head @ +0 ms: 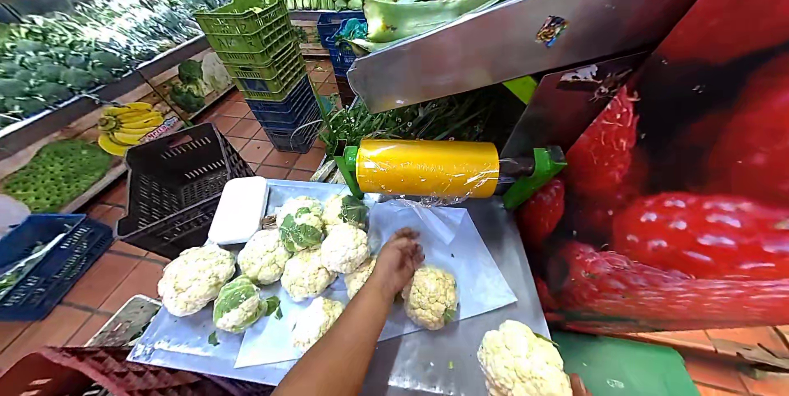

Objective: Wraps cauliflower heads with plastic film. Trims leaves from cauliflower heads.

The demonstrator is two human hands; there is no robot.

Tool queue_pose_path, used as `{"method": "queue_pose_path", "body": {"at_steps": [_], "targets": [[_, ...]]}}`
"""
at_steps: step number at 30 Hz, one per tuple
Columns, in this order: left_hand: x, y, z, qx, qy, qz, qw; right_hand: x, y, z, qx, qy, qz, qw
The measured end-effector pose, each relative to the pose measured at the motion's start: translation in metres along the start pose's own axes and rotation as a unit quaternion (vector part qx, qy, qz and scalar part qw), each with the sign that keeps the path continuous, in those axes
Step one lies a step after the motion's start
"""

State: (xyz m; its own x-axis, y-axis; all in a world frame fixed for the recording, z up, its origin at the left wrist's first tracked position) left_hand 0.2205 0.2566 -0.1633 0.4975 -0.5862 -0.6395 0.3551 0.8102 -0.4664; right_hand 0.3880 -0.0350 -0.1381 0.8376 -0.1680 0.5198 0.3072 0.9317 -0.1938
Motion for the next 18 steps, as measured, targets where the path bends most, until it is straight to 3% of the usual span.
{"method": "queue_pose_path", "body": {"at_steps": [3,8,11,14,18], "targets": [[-0.016,0.034,0.02,-0.021,-0.074,0.041,0.996,0.006,0.013,0.04,-0.034,-0.031,-0.004,0.999],[-0.02,0.044,0.049,0.101,-0.162,0.026,0.981,0.004,0.029,0.075,0.016,-0.023,-0.003,1.0],[-0.022,0.034,0.046,0.127,-0.136,0.024,0.982,0.0,0.036,0.072,0.012,-0.024,-0.008,1.0],[-0.02,0.036,0.037,0.08,-0.085,0.023,0.993,-0.01,0.037,0.064,-0.015,-0.001,0.016,1.0],[-0.006,0.027,0.02,0.041,0.067,-0.022,0.997,-0.012,0.038,0.063,0.0,-0.004,0.029,1.0]]}}
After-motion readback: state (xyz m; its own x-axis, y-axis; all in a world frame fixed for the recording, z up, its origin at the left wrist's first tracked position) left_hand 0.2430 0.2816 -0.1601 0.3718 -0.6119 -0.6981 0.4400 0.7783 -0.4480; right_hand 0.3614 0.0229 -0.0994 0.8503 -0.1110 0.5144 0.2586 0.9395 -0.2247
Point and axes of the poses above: each hand's wrist, its own y-axis towards the middle knuckle, its own z-axis out of the palm, x = y × z, the point moved 9 cm from there along y, towards the middle knuckle, and after that the axes turned 1 degree about -x, right-handed, at the moved point
